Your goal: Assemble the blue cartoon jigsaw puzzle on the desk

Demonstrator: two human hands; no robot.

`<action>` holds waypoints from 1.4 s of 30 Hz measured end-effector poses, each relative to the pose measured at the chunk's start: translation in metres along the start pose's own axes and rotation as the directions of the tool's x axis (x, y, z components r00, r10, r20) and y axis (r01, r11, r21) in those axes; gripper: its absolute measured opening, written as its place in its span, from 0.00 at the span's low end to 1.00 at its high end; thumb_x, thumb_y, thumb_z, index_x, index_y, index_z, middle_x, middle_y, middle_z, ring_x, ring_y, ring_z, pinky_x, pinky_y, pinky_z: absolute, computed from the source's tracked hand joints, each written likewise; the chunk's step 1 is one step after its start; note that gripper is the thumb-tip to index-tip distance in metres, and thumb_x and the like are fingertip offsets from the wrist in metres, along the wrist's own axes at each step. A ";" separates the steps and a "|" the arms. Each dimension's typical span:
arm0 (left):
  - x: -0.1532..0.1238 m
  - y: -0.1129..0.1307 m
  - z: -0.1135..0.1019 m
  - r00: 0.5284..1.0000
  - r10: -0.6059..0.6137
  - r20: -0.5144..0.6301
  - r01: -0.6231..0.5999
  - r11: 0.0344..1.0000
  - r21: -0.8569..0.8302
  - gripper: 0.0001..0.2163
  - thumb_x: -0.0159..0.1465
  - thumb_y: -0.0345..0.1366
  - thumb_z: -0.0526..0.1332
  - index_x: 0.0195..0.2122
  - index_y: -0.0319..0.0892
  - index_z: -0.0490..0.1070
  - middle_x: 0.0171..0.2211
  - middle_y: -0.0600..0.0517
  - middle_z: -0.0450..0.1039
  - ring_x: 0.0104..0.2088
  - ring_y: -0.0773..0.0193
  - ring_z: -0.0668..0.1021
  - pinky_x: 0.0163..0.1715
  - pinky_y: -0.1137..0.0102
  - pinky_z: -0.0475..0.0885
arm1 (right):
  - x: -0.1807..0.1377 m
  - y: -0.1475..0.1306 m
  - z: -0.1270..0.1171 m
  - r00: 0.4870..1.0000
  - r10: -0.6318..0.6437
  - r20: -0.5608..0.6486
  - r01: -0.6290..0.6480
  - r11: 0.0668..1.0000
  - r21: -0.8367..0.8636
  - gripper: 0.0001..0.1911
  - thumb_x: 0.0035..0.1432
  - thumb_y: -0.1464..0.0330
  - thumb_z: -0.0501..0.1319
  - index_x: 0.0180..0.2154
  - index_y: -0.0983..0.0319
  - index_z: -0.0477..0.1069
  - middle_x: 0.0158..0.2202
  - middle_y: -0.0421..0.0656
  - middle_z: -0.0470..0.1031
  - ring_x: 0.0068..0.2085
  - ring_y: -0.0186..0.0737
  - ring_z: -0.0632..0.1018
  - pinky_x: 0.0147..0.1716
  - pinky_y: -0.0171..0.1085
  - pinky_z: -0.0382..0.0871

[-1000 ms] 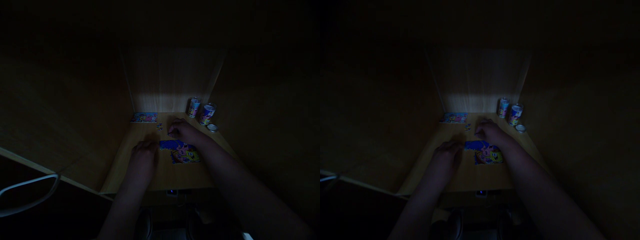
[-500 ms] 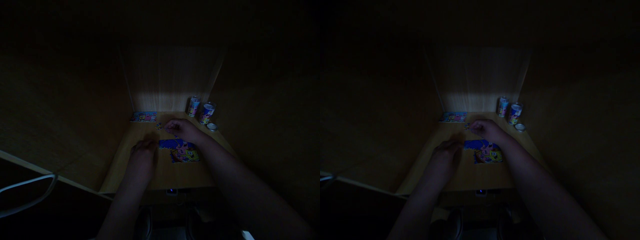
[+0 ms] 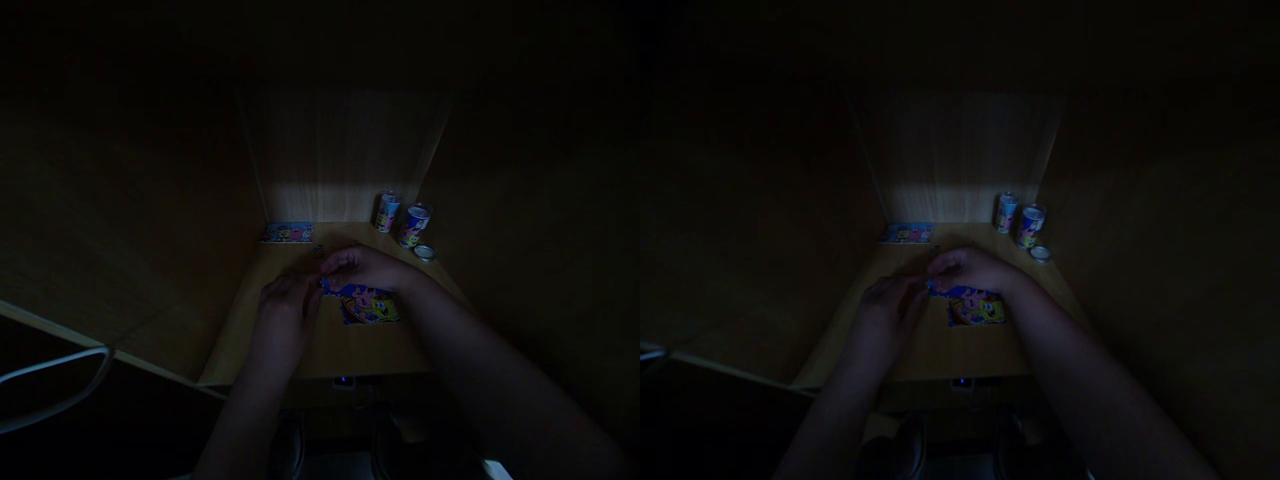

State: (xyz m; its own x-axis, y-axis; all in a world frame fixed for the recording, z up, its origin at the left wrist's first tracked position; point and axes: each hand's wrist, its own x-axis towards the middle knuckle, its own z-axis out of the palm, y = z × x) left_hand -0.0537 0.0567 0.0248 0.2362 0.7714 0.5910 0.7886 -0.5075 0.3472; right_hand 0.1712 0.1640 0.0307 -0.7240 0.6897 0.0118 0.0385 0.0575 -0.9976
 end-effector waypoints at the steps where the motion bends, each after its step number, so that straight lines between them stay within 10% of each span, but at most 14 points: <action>1: 0.000 0.000 0.000 1.000 0.005 0.006 -0.005 1.000 0.000 0.08 0.74 0.31 0.65 0.53 0.44 0.77 0.47 0.46 0.84 0.47 0.48 0.83 0.50 0.54 0.76 | 0.001 0.000 0.000 1.000 -0.007 -0.005 0.007 1.000 0.014 0.20 0.53 0.62 0.82 0.45 0.60 0.83 0.42 0.40 0.87 0.41 0.36 0.85 0.45 0.36 0.80; 21: 0.000 -0.001 0.000 0.999 -0.037 0.004 0.037 0.999 0.010 0.07 0.72 0.31 0.68 0.50 0.44 0.78 0.45 0.48 0.85 0.44 0.49 0.84 0.48 0.56 0.76 | 0.001 -0.003 0.004 1.000 -0.031 0.000 0.031 0.992 0.124 0.22 0.54 0.61 0.82 0.44 0.60 0.77 0.40 0.39 0.85 0.39 0.36 0.86 0.40 0.35 0.82; 36: 0.001 0.003 0.001 0.994 -0.104 0.035 0.102 0.993 0.064 0.04 0.70 0.36 0.71 0.43 0.44 0.77 0.40 0.48 0.84 0.41 0.50 0.84 0.47 0.56 0.76 | 0.004 -0.007 0.005 0.992 -0.091 -0.087 0.080 0.990 -0.117 0.14 0.59 0.62 0.75 0.44 0.59 0.79 0.41 0.40 0.85 0.37 0.35 0.82 0.36 0.33 0.75; 42: 0.001 0.002 -0.002 0.985 -0.173 0.015 0.169 0.974 0.154 0.05 0.72 0.38 0.69 0.44 0.43 0.78 0.41 0.46 0.84 0.43 0.48 0.84 0.46 0.56 0.76 | 0.006 -0.007 -0.006 0.853 -0.153 -0.499 -0.026 0.943 -0.332 0.12 0.65 0.59 0.67 0.43 0.59 0.79 0.36 0.42 0.84 0.31 0.37 0.79 0.31 0.36 0.73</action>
State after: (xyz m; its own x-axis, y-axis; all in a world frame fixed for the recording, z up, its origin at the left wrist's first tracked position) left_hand -0.0524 0.0556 0.0275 0.1045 0.8532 0.5109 0.8952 -0.3045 0.3255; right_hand 0.1708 0.1719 0.0381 -0.2794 0.9399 0.1963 0.2832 0.2760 -0.9185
